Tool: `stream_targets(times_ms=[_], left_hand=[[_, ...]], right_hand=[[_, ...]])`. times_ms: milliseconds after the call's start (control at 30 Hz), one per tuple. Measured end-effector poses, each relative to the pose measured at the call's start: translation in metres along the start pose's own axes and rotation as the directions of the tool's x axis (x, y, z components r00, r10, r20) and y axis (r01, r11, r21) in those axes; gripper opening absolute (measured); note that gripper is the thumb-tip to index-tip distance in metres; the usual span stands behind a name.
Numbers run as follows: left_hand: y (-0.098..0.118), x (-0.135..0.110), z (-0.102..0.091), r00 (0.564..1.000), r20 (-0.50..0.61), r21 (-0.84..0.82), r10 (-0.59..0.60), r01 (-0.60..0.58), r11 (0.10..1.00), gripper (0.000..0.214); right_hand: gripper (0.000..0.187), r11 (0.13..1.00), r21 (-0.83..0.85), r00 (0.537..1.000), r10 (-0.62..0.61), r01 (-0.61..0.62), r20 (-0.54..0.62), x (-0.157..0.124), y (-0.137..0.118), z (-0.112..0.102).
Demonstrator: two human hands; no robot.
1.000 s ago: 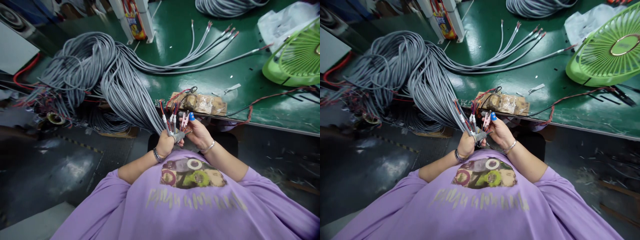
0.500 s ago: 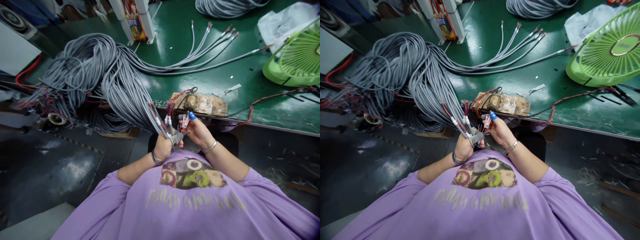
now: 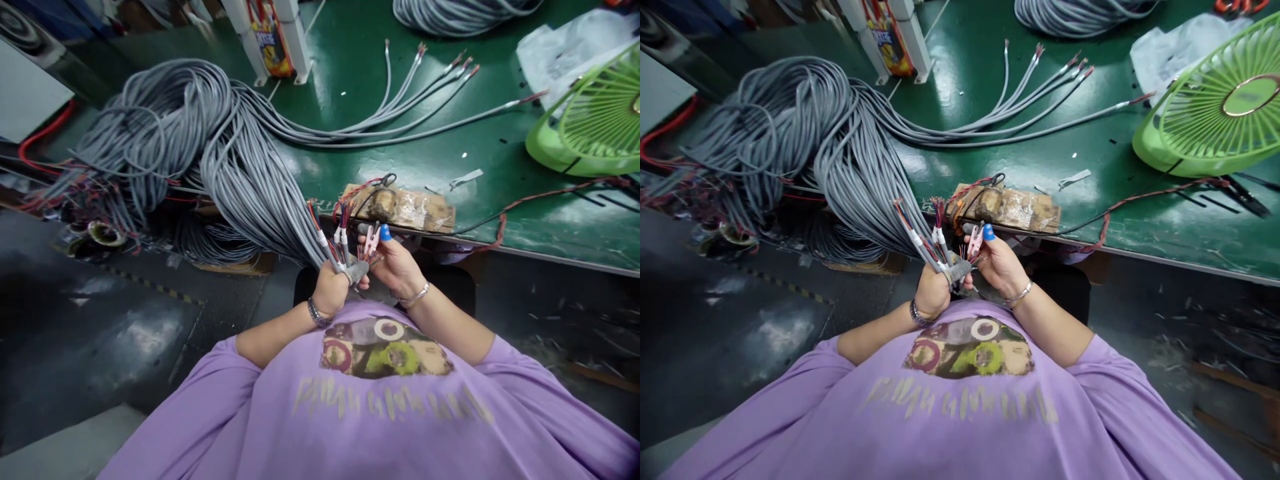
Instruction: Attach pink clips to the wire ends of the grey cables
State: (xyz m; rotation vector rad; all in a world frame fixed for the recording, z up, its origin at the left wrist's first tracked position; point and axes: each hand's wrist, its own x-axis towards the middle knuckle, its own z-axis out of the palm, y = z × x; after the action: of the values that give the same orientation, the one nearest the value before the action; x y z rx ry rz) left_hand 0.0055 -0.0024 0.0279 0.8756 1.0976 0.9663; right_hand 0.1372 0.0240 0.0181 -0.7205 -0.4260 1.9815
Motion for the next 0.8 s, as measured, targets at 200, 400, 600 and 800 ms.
stream_targets(times_ms=[200,400,600,800], left_hand=[[-0.002,-0.001,-0.003,1.000,0.017,0.042,-0.021,0.021,0.999,0.028],[-0.002,-0.006,-0.009,0.999,0.038,0.020,-0.001,0.000,1.000,0.029],[-0.005,-0.010,-0.017,0.996,0.084,0.146,-0.006,-0.006,0.989,0.035],[0.000,-0.007,-0.015,0.984,0.178,0.268,-0.026,-0.023,0.963,0.031]], right_hand=[[0.053,1.000,-0.002,1.000,-0.013,0.013,-0.009,0.003,0.004,-0.003],[0.061,0.998,-0.041,0.996,-0.041,0.038,-0.079,0.003,-0.003,-0.017],[0.054,0.922,-0.375,0.990,0.128,-0.096,0.060,-0.012,-0.017,-0.027],[0.028,0.855,-0.516,0.990,0.018,0.059,0.143,-0.018,-0.015,-0.020]])
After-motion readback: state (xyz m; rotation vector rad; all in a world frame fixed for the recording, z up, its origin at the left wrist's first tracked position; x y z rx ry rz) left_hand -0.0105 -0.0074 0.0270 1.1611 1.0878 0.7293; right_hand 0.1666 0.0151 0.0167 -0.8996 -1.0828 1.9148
